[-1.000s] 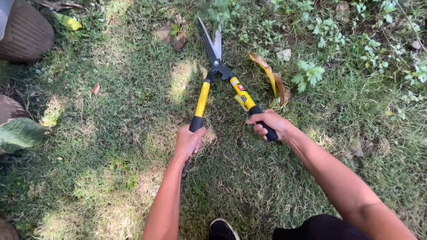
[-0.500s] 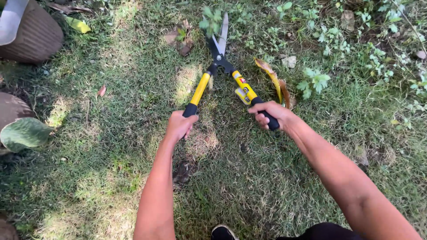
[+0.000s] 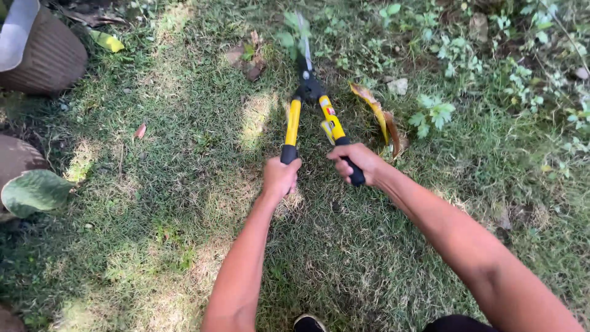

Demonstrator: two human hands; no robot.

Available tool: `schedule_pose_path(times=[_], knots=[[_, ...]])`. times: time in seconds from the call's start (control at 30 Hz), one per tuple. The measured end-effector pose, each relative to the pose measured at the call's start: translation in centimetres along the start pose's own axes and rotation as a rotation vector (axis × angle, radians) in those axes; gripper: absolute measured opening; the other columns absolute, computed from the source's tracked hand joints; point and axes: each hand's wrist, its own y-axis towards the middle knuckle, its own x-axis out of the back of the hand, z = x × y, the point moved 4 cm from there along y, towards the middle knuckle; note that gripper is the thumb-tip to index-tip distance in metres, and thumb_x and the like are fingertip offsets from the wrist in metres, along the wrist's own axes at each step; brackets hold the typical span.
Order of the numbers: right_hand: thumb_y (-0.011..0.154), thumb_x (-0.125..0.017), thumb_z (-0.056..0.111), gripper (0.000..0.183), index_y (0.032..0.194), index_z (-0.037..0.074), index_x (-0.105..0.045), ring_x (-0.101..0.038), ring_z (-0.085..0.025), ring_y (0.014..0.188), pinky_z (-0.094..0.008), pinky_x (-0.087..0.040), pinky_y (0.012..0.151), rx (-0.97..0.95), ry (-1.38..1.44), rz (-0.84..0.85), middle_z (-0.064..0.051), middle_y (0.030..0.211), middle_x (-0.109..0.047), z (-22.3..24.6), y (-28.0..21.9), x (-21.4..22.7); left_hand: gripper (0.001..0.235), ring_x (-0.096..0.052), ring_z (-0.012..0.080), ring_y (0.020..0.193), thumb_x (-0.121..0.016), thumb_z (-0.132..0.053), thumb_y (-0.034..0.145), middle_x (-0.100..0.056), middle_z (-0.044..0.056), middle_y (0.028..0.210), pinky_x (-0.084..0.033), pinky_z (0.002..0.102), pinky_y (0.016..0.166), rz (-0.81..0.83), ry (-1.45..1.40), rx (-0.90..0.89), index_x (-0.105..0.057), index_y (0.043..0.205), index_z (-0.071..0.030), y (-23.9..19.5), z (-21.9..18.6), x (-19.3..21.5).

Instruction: Operating and testing a pair of garden shears on a lawn area.

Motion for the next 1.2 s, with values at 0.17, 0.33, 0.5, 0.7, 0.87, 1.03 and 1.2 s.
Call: schedule_pose_path(times=[0.17, 0.33, 0.5, 0.7, 0.87, 1.03, 1.2], knots=[[0.086, -0.070, 0.016, 0.015, 0.081, 0.010, -0.057, -0.042, -0.006, 0.034, -0.027, -0.038, 0.031, -0.235, -0.018, 0.080, 0.006, 0.050, -0.047, -2.6, -3.5, 3.5, 0.016, -0.048, 0.0106, 0.035, -0.071, -0.019, 0.090, -0.058, 0.001, 0.055, -0.041, 0.029, 0.031, 0.147, -0.033, 0.091, -0.064, 0.089, -0.005, -4.6, 2.9, 3.3], [0.085, -0.072, 0.013, 0.020, 0.079, 0.010, -0.053, -0.043, -0.007, 0.034, -0.027, -0.038, 0.030, -0.193, -0.145, 0.053, 0.003, 0.051, -0.050, -3.7, -4.9, 3.8, 0.021, -0.044, 0.0094, 0.036, -0.072, -0.022, 0.092, -0.052, 0.000, 0.055, -0.034, 0.028, 0.031, 0.059, -0.016, 0.121, -0.068, 0.089, -0.002, -7.3, 6.1, 3.8], [0.082, -0.074, 0.012, 0.017, 0.080, 0.008, -0.058, -0.045, -0.008, 0.034, -0.027, -0.039, 0.030, -0.160, -0.241, 0.024, 0.002, 0.052, -0.051, -4.7, -5.2, 3.5, 0.021, -0.048, 0.0090, 0.037, -0.074, -0.026, 0.089, -0.056, 0.000, 0.054, -0.038, 0.029, 0.032, -0.072, -0.009, 0.143, -0.068, 0.088, -0.006, -8.8, 7.3, 3.7], [0.082, -0.079, 0.018, 0.025, 0.078, 0.005, -0.057, -0.049, -0.009, 0.037, -0.027, -0.042, 0.032, -0.124, -0.325, -0.042, 0.001, 0.054, -0.057, -5.9, -4.9, 3.9, 0.028, -0.050, 0.0094, 0.038, -0.075, -0.028, 0.090, -0.057, 0.000, 0.054, -0.042, 0.029, 0.033, -0.057, 0.001, 0.161, -0.064, 0.083, -0.003, -7.8, 10.3, 2.6], [0.083, -0.079, 0.019, 0.028, 0.078, -0.003, -0.062, -0.055, -0.012, 0.039, -0.029, -0.045, 0.034, -0.044, -0.519, -0.149, -0.004, 0.057, -0.060, -5.6, -5.1, 3.7, 0.023, -0.049, 0.0106, 0.036, -0.075, -0.024, 0.089, -0.055, 0.001, 0.053, -0.040, 0.030, 0.032, -0.078, -0.039, 0.168, -0.063, 0.084, -0.005, -8.7, 9.0, 0.8], [0.079, -0.077, 0.016, 0.020, 0.084, 0.004, -0.063, -0.055, -0.011, 0.040, -0.027, -0.046, 0.037, 0.017, -0.504, -0.275, -0.001, 0.058, -0.061, -6.5, -5.8, 1.9, 0.030, -0.050, 0.0101, 0.037, -0.076, -0.024, 0.091, -0.055, 0.001, 0.054, -0.040, 0.029, 0.032, -0.121, -0.129, 0.170, -0.056, 0.079, -0.004, -9.4, 9.3, -2.8], [0.080, -0.078, 0.014, 0.024, 0.081, -0.002, -0.060, -0.053, -0.010, 0.040, -0.027, -0.043, 0.035, 0.007, -0.454, -0.184, -0.001, 0.057, -0.059, -7.3, -5.4, 2.1, 0.026, -0.051, 0.0110, 0.038, -0.073, -0.023, 0.091, -0.056, 0.001, 0.055, -0.042, 0.029, 0.032, -0.083, -0.167, 0.169, -0.057, 0.081, -0.004, -9.2, 9.9, -2.9]])
